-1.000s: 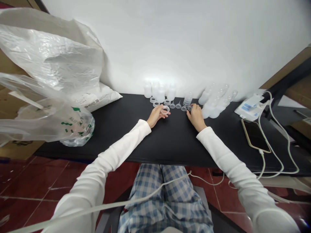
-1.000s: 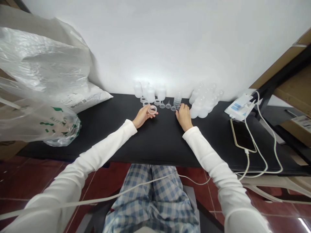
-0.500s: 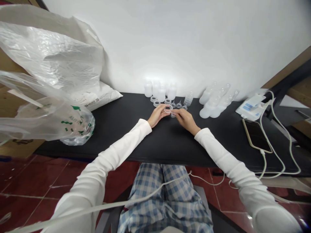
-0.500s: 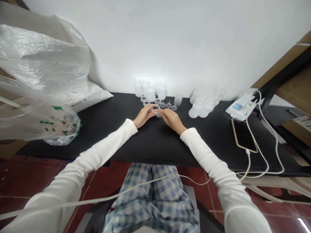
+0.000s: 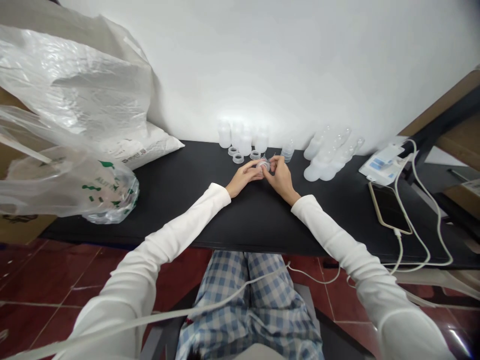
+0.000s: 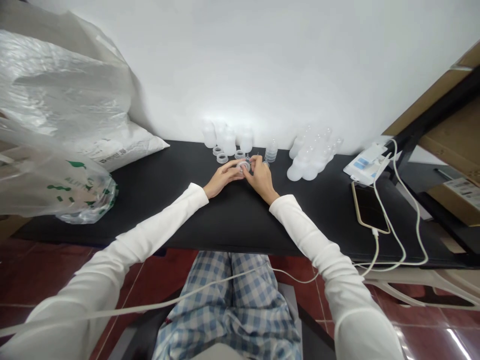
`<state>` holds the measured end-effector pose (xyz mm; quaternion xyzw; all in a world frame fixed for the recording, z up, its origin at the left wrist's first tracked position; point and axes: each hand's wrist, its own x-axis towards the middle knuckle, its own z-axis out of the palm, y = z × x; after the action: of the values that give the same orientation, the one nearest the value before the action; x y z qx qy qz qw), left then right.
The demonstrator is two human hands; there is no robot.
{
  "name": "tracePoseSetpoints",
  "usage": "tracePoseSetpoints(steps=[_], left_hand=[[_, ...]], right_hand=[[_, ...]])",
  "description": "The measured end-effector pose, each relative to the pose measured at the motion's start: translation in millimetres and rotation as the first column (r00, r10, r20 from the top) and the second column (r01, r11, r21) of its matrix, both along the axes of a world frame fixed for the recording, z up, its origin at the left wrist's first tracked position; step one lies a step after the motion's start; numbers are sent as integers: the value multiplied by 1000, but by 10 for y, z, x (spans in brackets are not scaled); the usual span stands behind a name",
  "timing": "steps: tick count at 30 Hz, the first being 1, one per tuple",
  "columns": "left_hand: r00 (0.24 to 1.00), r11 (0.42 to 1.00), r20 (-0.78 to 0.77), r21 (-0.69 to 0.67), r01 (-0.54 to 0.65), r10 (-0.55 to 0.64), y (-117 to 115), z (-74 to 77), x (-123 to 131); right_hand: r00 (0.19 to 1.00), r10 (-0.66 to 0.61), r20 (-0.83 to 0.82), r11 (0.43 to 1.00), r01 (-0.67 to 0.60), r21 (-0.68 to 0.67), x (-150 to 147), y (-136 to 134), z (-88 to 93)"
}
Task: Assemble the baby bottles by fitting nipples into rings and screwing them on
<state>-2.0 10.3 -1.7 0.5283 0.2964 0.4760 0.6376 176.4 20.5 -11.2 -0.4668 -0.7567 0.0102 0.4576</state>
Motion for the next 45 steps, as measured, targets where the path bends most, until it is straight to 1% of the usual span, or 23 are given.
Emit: tracePoseSetpoints(steps=[2,5,7,9,11,12,14,18,21,24,26,30,35,38,41,45], left_hand=[[1000,1000,11,19,0,0,18,-31,-4],[999,999,27,23,-32,32,28,-66,-1],[998,998,26,-6,-63,63,28,-79,6],[996,995,14,-33,-93,94,27,-84,16],[993,993,-15,-36,-115,115,27,-84,28],[992,992,-37,-28,-123,122,27,-82,35],[987,990,-79,5,-143,142,24,-75,52],[974,979,-111,71,-192,199,10,-58,86],[971,975,-108,87,-203,212,-7,-45,103],[972,975,-103,89,-202,211,-24,-37,114],[970,974,-109,90,-207,216,-30,-36,120],[972,978,-113,70,-199,206,-17,-45,126],[973,977,-79,28,-213,215,16,-42,94],[977,979,-50,22,-205,205,12,-37,76],[982,982,-40,32,-185,186,-5,-41,81],[980,981,-53,61,-186,189,-22,-55,108]], right_hand=[[999,39,6,998,-39,-58,-27,14,19],[984,177,-6,970,-175,-166,-31,8,45],[959,276,-68,930,-284,-234,-17,-1,50],[924,346,-162,885,-379,-270,-9,-9,46],[891,382,-245,851,-442,-282,-22,-18,34],[882,382,-275,844,-454,-285,-38,-24,26],[884,349,-311,852,-437,-287,-84,-44,10],[910,256,-326,893,-351,-282,-183,-94,-16],[917,203,-344,910,-306,-279,-224,-114,-33],[912,168,-374,913,-287,-289,-242,-110,-53],[902,165,-399,905,-299,-302,-247,-101,-66],[866,185,-465,871,-364,-331,-248,-84,-76],[835,278,-474,821,-463,-334,-228,-113,-31],[824,317,-470,809,-494,-320,-211,-140,-1],[815,318,-485,806,-502,-314,-209,-154,0],[786,282,-550,799,-510,-320,-234,-152,-31]])
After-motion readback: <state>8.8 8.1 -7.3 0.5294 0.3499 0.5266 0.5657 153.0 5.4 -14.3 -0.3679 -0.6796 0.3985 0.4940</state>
